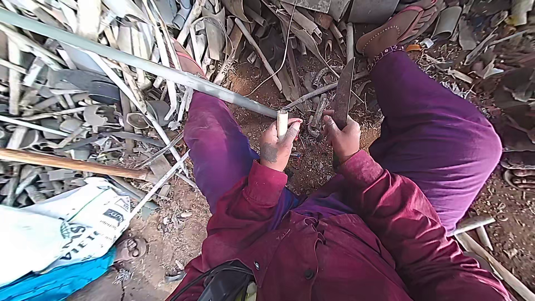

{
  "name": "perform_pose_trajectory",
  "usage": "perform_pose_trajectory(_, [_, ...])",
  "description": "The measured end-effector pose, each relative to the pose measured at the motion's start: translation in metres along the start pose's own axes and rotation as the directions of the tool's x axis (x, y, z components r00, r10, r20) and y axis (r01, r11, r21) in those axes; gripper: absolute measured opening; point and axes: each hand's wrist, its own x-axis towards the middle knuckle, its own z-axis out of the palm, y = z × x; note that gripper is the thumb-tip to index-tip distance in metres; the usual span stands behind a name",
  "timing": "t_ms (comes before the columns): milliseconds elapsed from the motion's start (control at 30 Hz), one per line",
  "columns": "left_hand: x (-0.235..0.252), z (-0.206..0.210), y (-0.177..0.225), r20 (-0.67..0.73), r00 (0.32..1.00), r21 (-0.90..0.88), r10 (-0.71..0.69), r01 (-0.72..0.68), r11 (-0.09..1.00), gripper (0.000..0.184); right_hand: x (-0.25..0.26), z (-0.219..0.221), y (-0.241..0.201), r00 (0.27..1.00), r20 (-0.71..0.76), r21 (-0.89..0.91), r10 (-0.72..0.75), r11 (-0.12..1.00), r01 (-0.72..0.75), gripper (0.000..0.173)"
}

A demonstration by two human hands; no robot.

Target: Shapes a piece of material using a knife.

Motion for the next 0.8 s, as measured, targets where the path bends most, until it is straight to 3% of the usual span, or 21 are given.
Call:
perform_pose_trajectory(233, [-0.0025,0.0012,0.0041,-0.001,0.999,-0.095,-0.05,0.05,0.994,0.01,0.0001,0.0029,0.0013,0.996,0.035,0.06,0.076,0.995,-0.078,0.022])
perform_pose_trajectory(400, [-0.0023,-0.0002,0.0048,-0.044,0.998,-0.171,-0.048,0.04,0.985,0.013,0.0002,0.0021,0.0005,0.997,0.027,-0.006,0.07,0.998,-0.07,0.021])
perform_pose_trajectory(800, [-0.0012,0.0,0.0069,-0.06,0.997,-0.158,-0.052,0.042,0.987,0.025,0.0017,0.0017,-0.0002,0.99,0.044,0.018,0.131,0.991,-0.132,0.021])
